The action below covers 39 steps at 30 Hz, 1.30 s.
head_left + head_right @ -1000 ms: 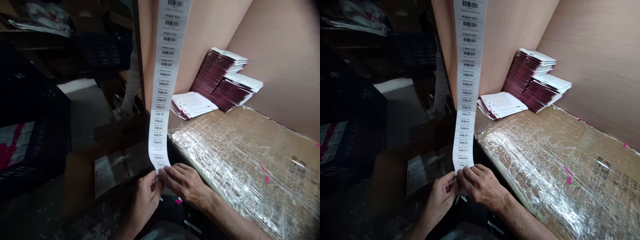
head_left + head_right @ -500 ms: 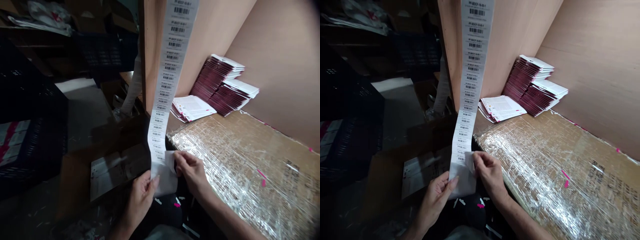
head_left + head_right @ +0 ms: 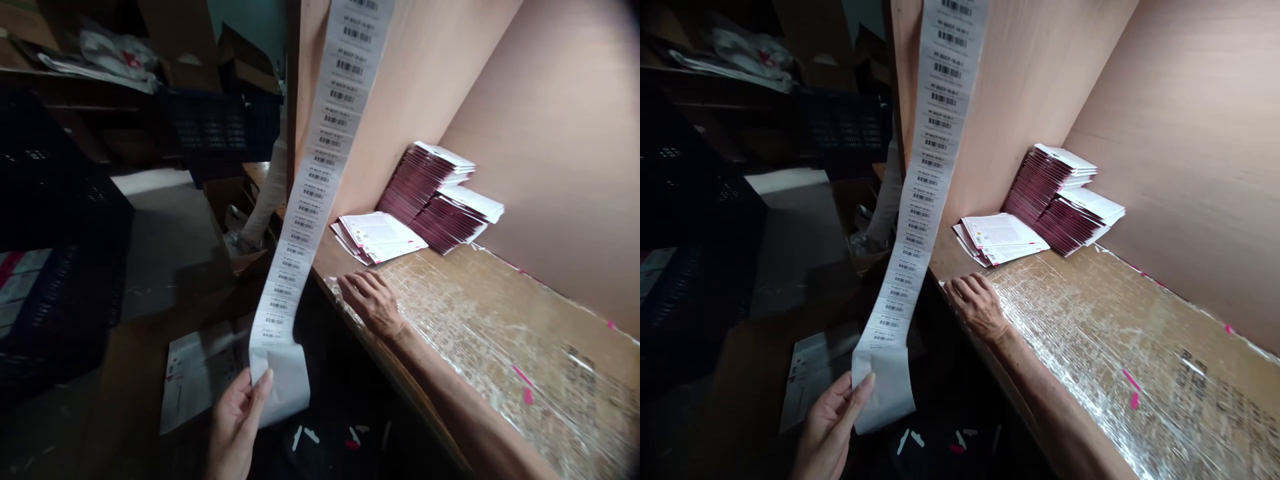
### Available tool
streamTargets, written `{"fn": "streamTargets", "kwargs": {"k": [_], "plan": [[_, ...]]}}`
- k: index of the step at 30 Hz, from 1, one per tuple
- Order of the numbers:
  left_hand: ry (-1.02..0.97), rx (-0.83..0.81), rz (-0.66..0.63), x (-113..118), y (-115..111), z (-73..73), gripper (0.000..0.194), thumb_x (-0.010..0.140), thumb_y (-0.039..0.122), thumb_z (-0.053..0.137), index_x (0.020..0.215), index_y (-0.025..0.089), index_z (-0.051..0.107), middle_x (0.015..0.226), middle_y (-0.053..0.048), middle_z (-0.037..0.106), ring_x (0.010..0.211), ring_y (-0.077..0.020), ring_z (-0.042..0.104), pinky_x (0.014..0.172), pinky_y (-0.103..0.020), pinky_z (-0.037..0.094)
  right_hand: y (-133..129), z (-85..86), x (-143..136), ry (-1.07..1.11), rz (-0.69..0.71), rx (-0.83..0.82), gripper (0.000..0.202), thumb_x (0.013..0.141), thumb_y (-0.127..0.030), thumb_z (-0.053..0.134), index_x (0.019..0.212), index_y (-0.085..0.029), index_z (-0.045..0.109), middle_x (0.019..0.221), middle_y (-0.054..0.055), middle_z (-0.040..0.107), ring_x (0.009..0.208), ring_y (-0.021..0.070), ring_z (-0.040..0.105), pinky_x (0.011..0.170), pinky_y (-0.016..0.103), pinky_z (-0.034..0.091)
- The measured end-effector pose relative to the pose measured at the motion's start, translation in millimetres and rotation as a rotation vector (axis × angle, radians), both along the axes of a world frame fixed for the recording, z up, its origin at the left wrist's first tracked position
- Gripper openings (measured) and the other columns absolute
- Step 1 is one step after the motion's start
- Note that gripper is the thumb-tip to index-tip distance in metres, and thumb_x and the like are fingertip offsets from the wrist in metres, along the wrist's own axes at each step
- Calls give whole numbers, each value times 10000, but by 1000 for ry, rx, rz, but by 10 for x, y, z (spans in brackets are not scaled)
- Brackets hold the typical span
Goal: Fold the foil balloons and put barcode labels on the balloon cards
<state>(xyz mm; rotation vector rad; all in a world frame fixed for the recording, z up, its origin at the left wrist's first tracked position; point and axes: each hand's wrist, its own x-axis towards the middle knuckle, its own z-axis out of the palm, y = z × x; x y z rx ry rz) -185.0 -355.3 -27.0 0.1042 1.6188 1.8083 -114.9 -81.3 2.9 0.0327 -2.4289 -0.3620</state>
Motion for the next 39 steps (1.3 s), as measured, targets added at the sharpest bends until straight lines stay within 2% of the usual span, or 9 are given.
{"fn": "streamTargets", "kwargs": {"k": [9, 16, 18, 20, 23, 26, 30, 35, 39], "plan": [[-9, 27, -12, 112, 107, 8, 355, 698, 465, 765, 910, 181, 735, 762, -23, 729, 760, -182, 645, 698, -200, 505, -73, -110, 61, -242, 104, 101, 192, 951, -104, 466, 1013, -132, 646, 815, 69, 649, 789, 191, 555, 834, 367, 436], [45, 15, -53, 160, 81, -24, 326, 752, 467, 716, 907, 180, 727, 745, -16, 698, 732, -168, 603, 691, -198, 494, -181, -80, 153, -293, 49, -55, 183, 954, -145, 470, 1004, -131, 646, 809, 78, 656, 764, 202, 579, 766, 365, 461], [82, 7, -60, 204, 64, -31, 302, 766, 454, 705, 890, 180, 730, 688, -10, 674, 713, -174, 603, 674, -203, 493, -393, -68, 226, -218, -35, -314, 198, 967, -224, 472, 1044, -146, 637, 845, 81, 678, 767, 202, 614, 729, 348, 474], [118, -7, -95, 260, 47, -24, 279, 784, 438, 691, 875, 178, 736, 639, -7, 650, 684, -177, 607, 662, -214, 496, -676, -82, 301, -185, -100, -773, 285, 976, -309, 465, 1192, -158, 572, 899, 77, 696, 764, 190, 649, 682, 313, 495], [108, 50, -154, 317, 38, 19, 291, 770, 419, 706, 908, 166, 744, 739, -49, 712, 730, -216, 647, 694, -256, 519, -1062, -176, 362, -177, -17, -1469, 466, 954, -396, 494, 1349, -161, 422, 918, 65, 693, 768, 173, 665, 650, 278, 525], [39, 184, -169, 280, 53, 68, 358, 762, 402, 717, 1023, 157, 720, 925, -99, 750, 839, -257, 677, 769, -306, 533, -1225, -295, 360, -60, 74, -1701, 518, 910, -403, 563, 1348, -166, 417, 873, 43, 662, 760, 161, 640, 663, 278, 529], [17, 116, -210, 141, 50, 98, 315, 788, 347, 713, 1035, 150, 719, 977, -113, 758, 868, -240, 690, 815, -312, 530, -1173, -310, 337, -62, 110, -1559, 419, 921, -353, 555, 1303, -199, 479, 911, 42, 655, 765, 152, 638, 674, 266, 531], [89, 50, -186, 71, 13, 80, 266, 805, 317, 696, 1012, 153, 727, 938, -91, 767, 808, -218, 697, 753, -274, 530, -1152, -151, 284, -163, 20, -892, 283, 938, -311, 530, 1194, -209, 597, 1127, 114, 641, 897, 207, 634, 708, 306, 523], [141, 31, -166, 89, 7, 74, 241, 806, 299, 683, 980, 139, 728, 878, -77, 763, 800, -222, 693, 736, -264, 520, -1212, -36, 191, -229, 191, -605, 170, 960, -266, 504, 1014, -221, 659, 915, 51, 694, 768, 168, 600, 702, 297, 467]]}}
